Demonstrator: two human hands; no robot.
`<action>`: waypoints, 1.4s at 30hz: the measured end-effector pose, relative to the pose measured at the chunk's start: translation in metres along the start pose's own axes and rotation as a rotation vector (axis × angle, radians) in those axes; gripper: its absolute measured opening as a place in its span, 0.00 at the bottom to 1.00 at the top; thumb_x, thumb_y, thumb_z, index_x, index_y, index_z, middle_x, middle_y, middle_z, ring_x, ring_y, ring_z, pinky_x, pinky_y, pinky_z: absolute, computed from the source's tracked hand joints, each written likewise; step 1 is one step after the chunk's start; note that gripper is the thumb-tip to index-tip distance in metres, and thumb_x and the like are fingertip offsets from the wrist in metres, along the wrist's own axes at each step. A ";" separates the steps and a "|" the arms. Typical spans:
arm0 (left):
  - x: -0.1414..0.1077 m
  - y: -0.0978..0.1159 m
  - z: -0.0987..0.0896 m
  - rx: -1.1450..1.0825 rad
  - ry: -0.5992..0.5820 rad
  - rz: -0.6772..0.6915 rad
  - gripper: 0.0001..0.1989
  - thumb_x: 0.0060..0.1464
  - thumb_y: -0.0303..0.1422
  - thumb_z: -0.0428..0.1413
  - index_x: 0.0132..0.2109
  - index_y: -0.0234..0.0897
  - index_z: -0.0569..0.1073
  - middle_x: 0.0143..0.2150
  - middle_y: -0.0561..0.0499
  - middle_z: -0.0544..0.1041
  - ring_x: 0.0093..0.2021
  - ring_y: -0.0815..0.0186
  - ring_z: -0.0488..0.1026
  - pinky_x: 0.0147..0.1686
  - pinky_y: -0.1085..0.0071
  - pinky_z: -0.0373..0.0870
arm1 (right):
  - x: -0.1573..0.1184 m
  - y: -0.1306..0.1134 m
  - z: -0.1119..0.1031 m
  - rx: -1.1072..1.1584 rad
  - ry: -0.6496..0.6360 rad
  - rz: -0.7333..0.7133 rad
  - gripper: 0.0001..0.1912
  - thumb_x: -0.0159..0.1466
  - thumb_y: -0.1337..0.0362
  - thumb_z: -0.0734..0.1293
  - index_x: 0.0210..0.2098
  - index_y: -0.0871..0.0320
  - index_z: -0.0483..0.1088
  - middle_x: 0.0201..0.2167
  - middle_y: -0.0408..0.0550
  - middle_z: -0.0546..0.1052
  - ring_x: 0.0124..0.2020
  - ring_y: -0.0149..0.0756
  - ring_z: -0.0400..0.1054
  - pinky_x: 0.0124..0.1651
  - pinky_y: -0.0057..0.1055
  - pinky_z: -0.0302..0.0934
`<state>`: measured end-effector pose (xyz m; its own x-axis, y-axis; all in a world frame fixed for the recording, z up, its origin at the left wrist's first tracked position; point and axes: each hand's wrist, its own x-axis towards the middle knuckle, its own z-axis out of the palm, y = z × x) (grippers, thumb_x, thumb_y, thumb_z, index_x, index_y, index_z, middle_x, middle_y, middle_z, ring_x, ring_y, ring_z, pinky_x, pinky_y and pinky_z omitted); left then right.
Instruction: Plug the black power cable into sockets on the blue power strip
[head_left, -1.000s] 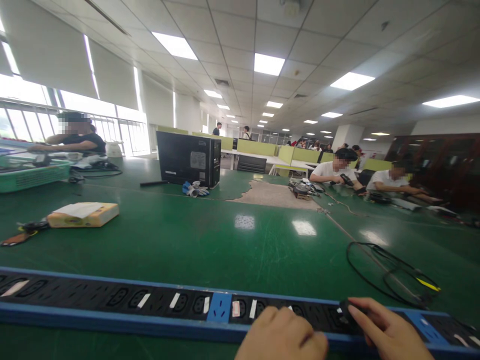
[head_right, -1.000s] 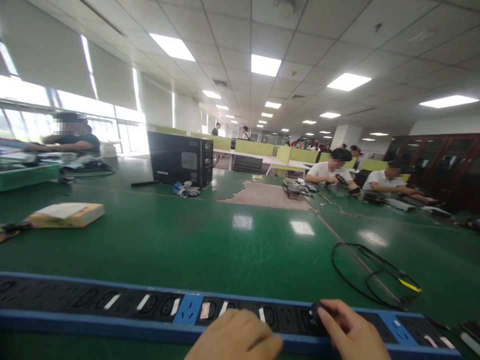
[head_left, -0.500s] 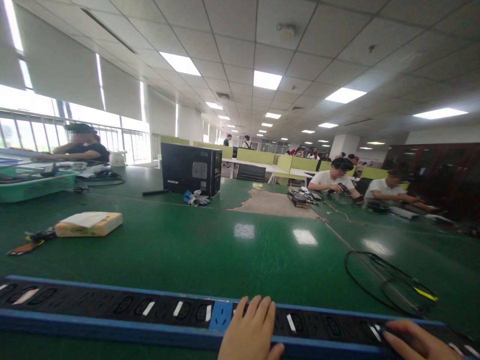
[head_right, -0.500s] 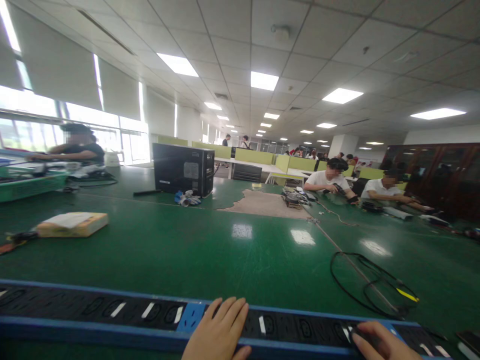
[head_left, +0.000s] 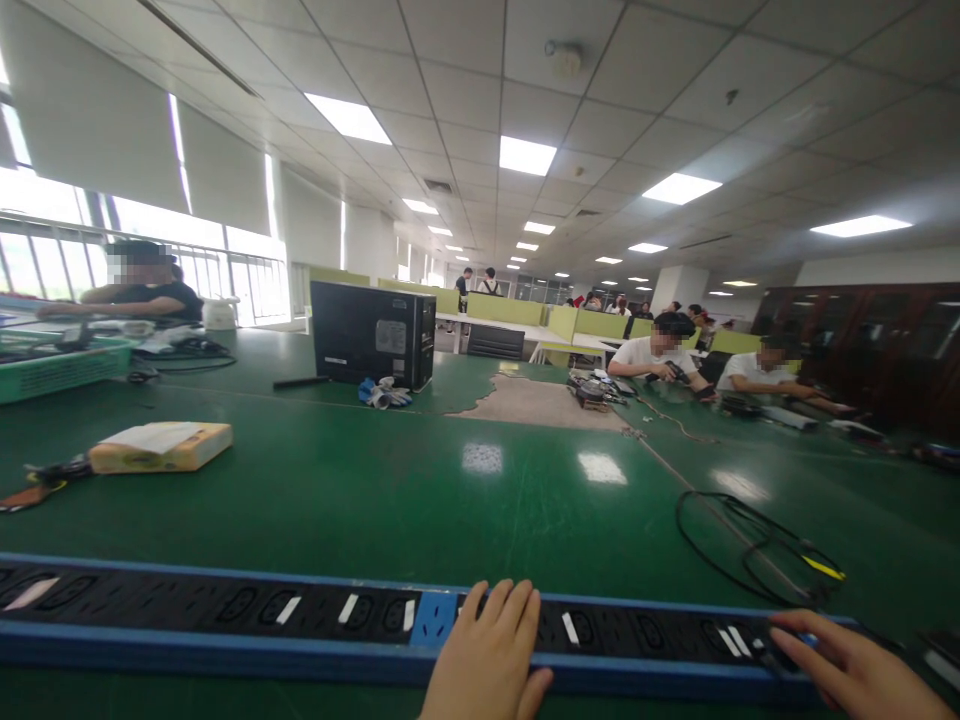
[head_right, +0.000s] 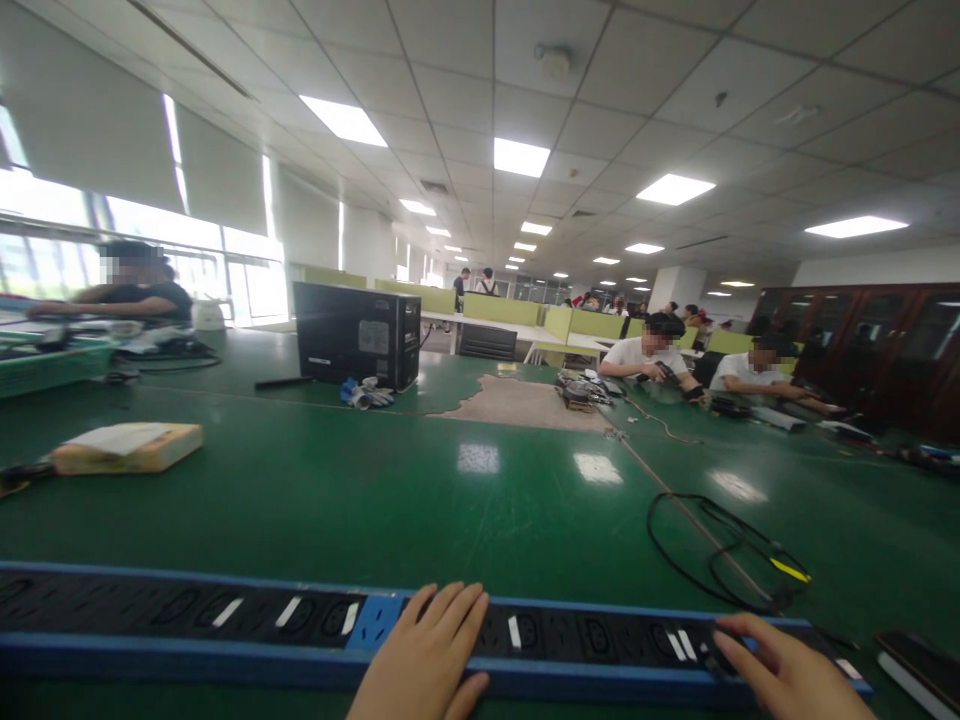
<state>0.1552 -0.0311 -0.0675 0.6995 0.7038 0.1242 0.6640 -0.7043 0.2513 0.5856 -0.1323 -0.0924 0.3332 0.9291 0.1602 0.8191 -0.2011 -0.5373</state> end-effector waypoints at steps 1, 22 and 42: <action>0.000 0.000 -0.002 -0.009 -0.012 -0.005 0.30 0.62 0.46 0.47 0.66 0.36 0.59 0.68 0.44 0.60 0.65 0.49 0.58 0.64 0.47 0.52 | 0.002 -0.001 -0.002 -0.004 -0.030 0.008 0.29 0.58 0.37 0.59 0.41 0.52 0.75 0.20 0.41 0.76 0.22 0.37 0.70 0.26 0.29 0.64; 0.001 0.000 -0.010 0.070 0.022 -0.004 0.30 0.61 0.46 0.47 0.65 0.34 0.61 0.62 0.41 0.68 0.59 0.50 0.64 0.60 0.46 0.57 | 0.005 -0.045 -0.060 -0.268 -0.171 0.059 0.25 0.62 0.46 0.56 0.44 0.54 0.74 0.32 0.47 0.81 0.30 0.41 0.74 0.36 0.34 0.65; -0.002 -0.004 -0.004 -0.013 0.070 -0.017 0.30 0.61 0.48 0.47 0.65 0.38 0.61 0.61 0.43 0.69 0.59 0.50 0.64 0.61 0.47 0.55 | 0.020 -0.020 -0.038 -0.280 -0.113 0.018 0.26 0.59 0.41 0.58 0.39 0.51 0.77 0.36 0.48 0.82 0.38 0.47 0.75 0.42 0.39 0.67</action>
<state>0.1502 -0.0292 -0.0653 0.6672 0.7211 0.1867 0.6720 -0.6909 0.2666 0.5936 -0.1215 -0.0470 0.3074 0.9502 0.0509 0.9155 -0.2808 -0.2879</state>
